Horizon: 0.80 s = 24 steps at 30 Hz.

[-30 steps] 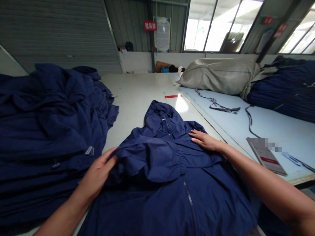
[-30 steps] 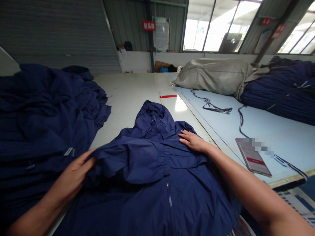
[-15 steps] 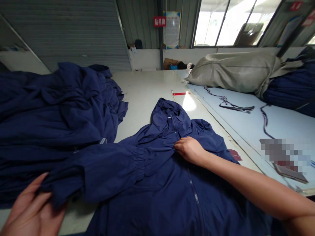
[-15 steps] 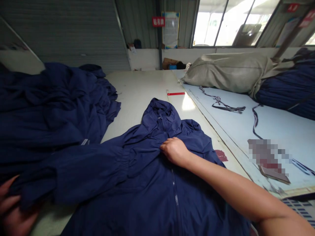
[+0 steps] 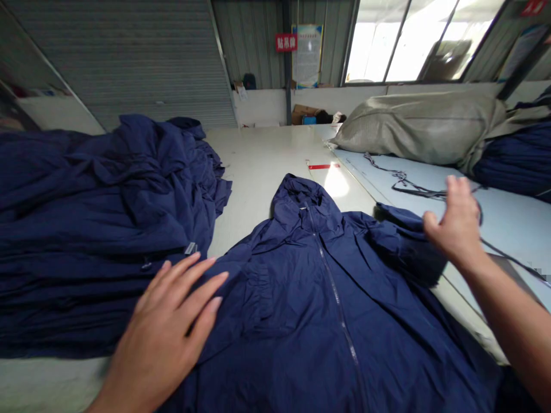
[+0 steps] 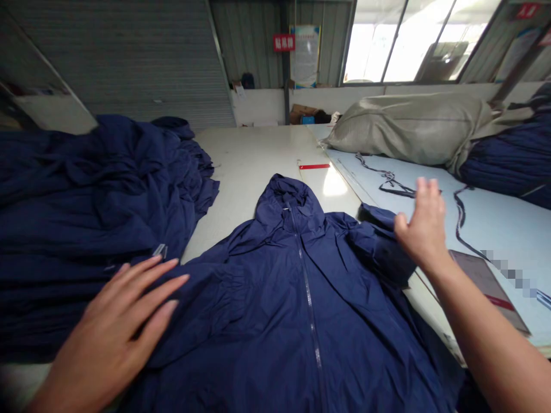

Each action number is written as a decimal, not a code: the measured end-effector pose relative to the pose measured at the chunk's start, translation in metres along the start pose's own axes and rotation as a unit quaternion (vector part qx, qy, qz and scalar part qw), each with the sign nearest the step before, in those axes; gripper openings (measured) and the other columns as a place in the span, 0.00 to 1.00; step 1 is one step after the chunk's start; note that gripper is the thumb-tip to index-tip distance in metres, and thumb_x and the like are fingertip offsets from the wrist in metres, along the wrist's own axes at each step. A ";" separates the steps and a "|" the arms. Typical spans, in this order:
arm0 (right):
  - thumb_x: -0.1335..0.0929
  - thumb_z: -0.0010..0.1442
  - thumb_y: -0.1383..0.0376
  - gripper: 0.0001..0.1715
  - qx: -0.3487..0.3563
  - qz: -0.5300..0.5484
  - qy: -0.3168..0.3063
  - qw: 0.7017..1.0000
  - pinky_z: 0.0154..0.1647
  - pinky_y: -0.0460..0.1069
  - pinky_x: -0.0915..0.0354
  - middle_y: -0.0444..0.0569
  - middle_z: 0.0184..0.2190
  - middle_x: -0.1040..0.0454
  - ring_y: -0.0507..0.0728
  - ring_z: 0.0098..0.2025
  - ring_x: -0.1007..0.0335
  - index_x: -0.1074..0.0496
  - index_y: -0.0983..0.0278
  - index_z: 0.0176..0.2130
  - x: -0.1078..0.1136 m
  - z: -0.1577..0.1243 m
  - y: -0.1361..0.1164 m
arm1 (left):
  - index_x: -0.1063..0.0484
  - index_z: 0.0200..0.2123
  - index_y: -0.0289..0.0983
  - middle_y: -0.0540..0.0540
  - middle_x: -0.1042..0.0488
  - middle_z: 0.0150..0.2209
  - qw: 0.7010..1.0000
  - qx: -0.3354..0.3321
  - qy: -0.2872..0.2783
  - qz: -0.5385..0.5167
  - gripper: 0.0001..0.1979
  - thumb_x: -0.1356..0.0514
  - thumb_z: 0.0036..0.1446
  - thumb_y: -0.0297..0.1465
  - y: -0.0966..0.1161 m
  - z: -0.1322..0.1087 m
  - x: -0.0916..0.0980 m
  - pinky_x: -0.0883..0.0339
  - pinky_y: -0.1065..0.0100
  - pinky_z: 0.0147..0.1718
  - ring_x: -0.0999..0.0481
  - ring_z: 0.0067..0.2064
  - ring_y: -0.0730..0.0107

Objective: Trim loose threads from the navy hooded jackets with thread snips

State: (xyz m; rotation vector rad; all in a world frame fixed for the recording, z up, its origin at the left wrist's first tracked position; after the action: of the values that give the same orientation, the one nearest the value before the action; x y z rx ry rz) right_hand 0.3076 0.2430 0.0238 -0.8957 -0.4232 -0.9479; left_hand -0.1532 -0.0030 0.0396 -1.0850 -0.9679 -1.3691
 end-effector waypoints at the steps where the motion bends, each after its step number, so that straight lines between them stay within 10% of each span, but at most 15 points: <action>1: 0.35 0.60 0.60 0.35 0.052 0.003 -0.049 0.997 0.69 0.65 0.55 0.61 0.69 0.47 0.68 0.72 0.58 0.39 0.66 0.65 -0.011 -0.016 -0.006 | 0.31 0.60 0.51 0.49 0.37 0.66 0.999 -0.018 -0.002 0.042 0.23 0.48 0.62 0.43 0.008 0.011 -0.006 0.61 0.36 0.67 0.49 0.70 0.44; 6: 0.38 0.67 0.51 0.28 0.268 -0.078 -0.275 0.920 0.68 0.71 0.55 0.52 0.65 0.37 0.70 0.70 0.50 0.32 0.56 0.62 -0.070 -0.094 -0.022 | 0.26 0.56 0.37 0.37 0.29 0.60 0.988 -0.043 -0.058 0.138 0.25 0.49 0.64 0.42 -0.018 0.035 -0.046 0.50 0.36 0.63 0.39 0.65 0.36; 17: 0.42 0.70 0.52 0.29 0.293 -0.140 -0.268 0.907 0.67 0.70 0.53 0.56 0.64 0.35 0.70 0.68 0.46 0.33 0.60 0.63 -0.081 -0.103 -0.022 | 0.24 0.53 0.43 0.41 0.27 0.59 0.997 -0.024 -0.040 0.068 0.21 0.46 0.62 0.41 -0.068 0.035 -0.047 0.45 0.44 0.63 0.37 0.66 0.45; 24: 0.41 0.69 0.51 0.30 0.268 -0.150 -0.272 0.912 0.65 0.70 0.51 0.56 0.65 0.36 0.71 0.68 0.47 0.35 0.60 0.64 -0.076 -0.106 -0.019 | 0.21 0.42 0.39 0.47 0.20 0.50 0.994 -0.029 -0.033 0.097 0.16 0.49 0.64 0.35 -0.058 0.042 -0.035 0.39 0.48 0.61 0.29 0.60 0.51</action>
State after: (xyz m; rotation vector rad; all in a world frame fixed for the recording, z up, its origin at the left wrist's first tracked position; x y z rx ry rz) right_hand 0.2442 0.1911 -0.0799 -0.5791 -1.2659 -0.7806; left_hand -0.2072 0.0506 0.0177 -1.2411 -0.8495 -1.2151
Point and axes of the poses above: each hand's wrist, its own z-axis towards the middle knuckle, its own x-axis out of the back of the hand, y = z × x, the point moved 2 cm from there along z, towards the middle knuckle
